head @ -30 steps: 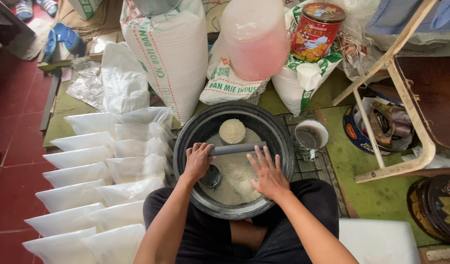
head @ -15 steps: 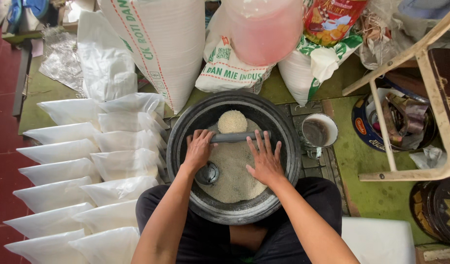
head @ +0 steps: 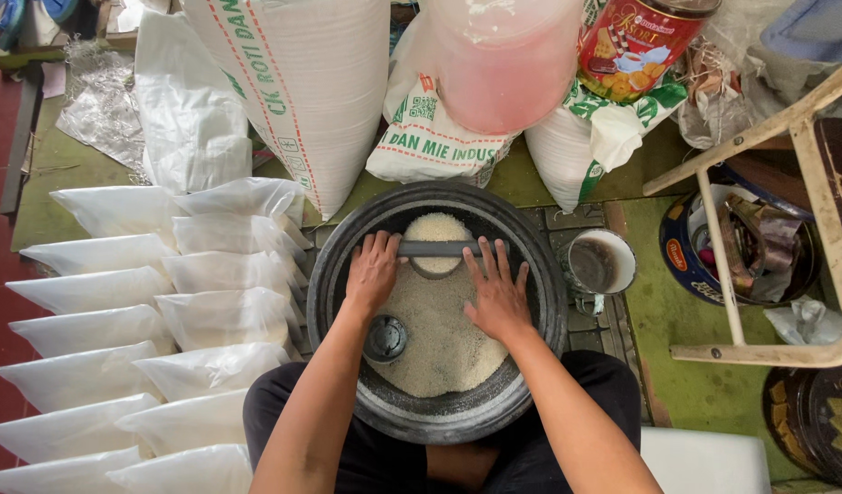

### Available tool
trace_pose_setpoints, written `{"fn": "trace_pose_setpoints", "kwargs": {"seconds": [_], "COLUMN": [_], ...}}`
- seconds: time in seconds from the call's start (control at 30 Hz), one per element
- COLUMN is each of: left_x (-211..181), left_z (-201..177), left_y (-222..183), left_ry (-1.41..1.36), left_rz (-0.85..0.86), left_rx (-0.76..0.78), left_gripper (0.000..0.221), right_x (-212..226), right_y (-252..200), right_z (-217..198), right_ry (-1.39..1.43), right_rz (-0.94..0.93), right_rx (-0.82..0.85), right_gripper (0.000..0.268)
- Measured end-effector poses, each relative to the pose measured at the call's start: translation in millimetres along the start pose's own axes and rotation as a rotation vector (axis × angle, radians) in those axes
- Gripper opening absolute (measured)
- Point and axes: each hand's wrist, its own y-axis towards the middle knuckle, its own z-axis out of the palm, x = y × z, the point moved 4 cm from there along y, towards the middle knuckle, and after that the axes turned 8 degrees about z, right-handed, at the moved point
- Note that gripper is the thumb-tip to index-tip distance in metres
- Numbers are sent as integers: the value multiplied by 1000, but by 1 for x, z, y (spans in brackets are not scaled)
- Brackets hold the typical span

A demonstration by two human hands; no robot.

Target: The person uses a small container to scoop rice from a large tub and transfers it into plastic bags, then places the filled bags into a row.

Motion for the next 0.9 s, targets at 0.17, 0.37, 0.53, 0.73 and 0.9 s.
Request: {"fn": "trace_pose_setpoints", "kwargs": {"seconds": [0.17, 0.37, 0.53, 0.73, 0.9], "left_x": [6, 16, 22, 8, 0], "left_z": [23, 53, 64, 31, 44], "left_y": [10, 20, 29, 22, 4], "left_ry": [-62, -241, -229, -298, -150], "left_rz": [-27, -79, -86, -147, -178], "left_rx": [-3, 52, 87, 140, 183], "left_gripper": [43, 46, 47, 58, 67], "right_x": [-1, -2, -1, -4, -1], "right_y": [15, 21, 29, 35, 24], "right_z": [-1, -3, -5, -6, 0], "right_ry": [-13, -7, -3, -32, -32], "right_rz": [15, 17, 28, -2, 14], "right_rx": [15, 14, 10, -16, 11], "right_gripper": [96, 97, 99, 86, 80]}}
